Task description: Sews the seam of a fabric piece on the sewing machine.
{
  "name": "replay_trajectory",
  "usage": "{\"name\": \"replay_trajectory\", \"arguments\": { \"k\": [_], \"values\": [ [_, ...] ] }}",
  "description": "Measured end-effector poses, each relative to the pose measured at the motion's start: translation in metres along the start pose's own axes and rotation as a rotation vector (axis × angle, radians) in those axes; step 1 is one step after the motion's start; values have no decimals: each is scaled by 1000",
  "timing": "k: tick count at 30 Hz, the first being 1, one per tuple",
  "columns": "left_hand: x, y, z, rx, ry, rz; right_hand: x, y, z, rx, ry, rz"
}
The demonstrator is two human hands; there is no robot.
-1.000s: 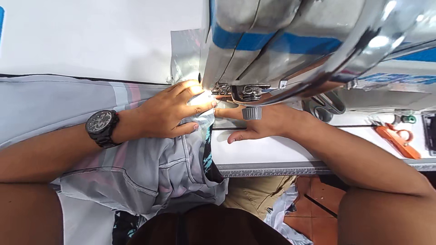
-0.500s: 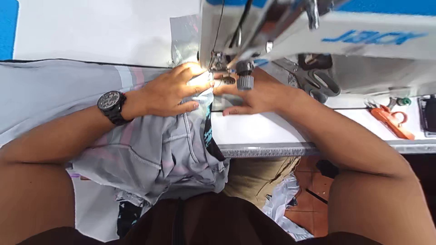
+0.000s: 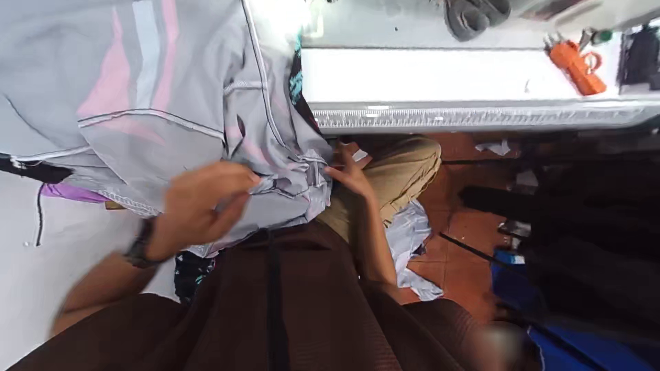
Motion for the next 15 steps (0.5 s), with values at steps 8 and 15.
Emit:
{"name": "replay_trajectory", "arguments": {
  "k": [8,15],
  "values": [
    [129,-45,-132,-478,-207,-346,97,221,-177,-619,180,350],
    [-54,-81,-195,-731,-791,-314,16,233,-242,-975,-326,53]
  ]
}}
Point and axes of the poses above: each hand's wrist, its own z-axis towards the middle knuckle, its own x-axis out of the palm, y = z × x, the point moved 9 cm from there along z, towards the middle knuckle, and after that the axes turned 8 degrees about x, right-handed, at the moved point
